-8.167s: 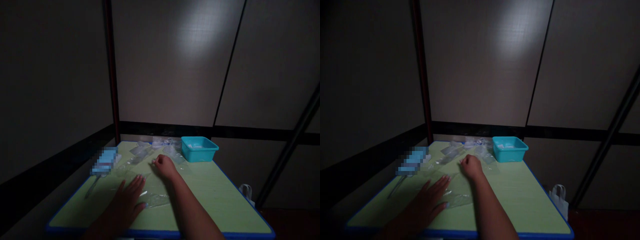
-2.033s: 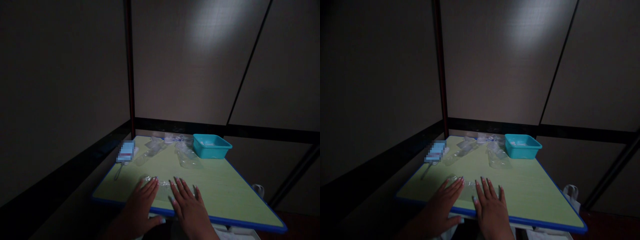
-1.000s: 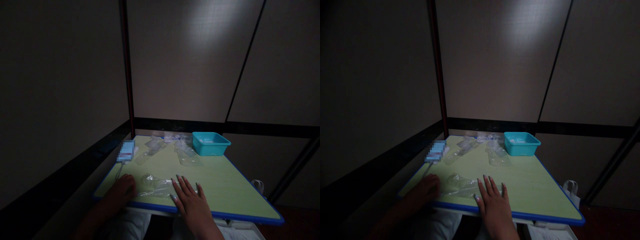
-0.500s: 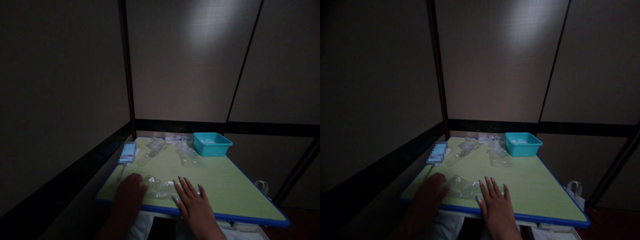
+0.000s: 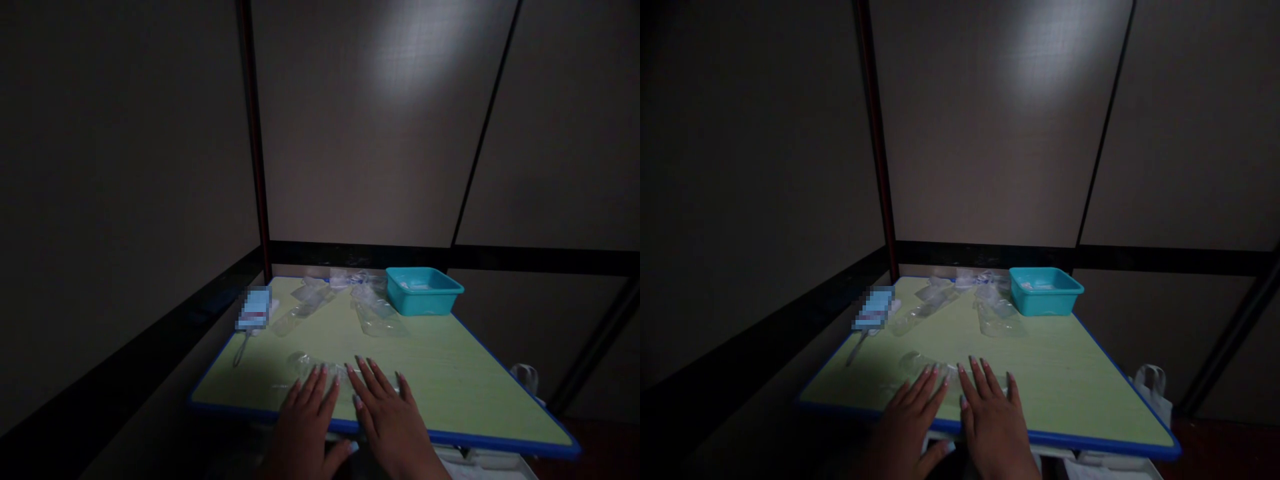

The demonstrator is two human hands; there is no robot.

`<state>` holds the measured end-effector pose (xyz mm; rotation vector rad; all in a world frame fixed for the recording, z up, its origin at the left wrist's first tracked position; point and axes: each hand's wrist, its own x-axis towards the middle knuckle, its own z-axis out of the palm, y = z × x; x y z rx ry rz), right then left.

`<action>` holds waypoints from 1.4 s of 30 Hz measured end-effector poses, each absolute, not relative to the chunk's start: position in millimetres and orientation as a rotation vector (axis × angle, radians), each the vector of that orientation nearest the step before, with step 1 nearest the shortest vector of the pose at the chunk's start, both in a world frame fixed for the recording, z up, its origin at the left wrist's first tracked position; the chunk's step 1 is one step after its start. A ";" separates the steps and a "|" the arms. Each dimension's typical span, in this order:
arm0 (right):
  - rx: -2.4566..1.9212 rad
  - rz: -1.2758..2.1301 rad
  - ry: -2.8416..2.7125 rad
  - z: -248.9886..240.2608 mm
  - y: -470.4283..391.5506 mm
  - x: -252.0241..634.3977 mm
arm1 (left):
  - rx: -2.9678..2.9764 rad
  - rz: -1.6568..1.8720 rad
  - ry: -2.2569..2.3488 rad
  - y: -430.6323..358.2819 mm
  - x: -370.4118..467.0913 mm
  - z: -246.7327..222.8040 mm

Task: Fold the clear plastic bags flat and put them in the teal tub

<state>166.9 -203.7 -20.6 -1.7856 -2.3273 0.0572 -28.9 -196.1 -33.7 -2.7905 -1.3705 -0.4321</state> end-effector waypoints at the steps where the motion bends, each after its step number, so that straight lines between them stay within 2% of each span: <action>1: -1.787 0.055 -2.322 -20.7 -204.0 166.6 | -2.740 -0.431 -1.399 -196.0 -36.4 -34.9; 10: -1.775 0.045 -2.318 -18.9 -205.4 165.1 | -2.380 -0.589 -1.497 -193.2 -88.1 -66.6; 14: -1.777 0.043 -2.316 -19.3 -205.3 165.4 | -2.412 -0.626 -1.577 -199.6 -58.1 -54.9; 20: -1.802 0.073 -2.408 -20.3 -200.7 168.1 | -2.925 -0.528 -1.241 -198.9 7.3 -18.5; 24: -1.799 0.073 -2.427 -21.4 -199.5 168.2 | -2.988 -0.482 -1.304 -192.8 19.0 -17.0; 37: -1.791 0.066 -2.331 -18.8 -204.3 165.7 | -2.542 -0.483 -1.568 -168.9 -57.0 -34.7; 42: -1.797 0.050 -2.323 -20.4 -204.5 165.4 | -2.360 -0.572 -1.595 -173.1 -51.0 -38.0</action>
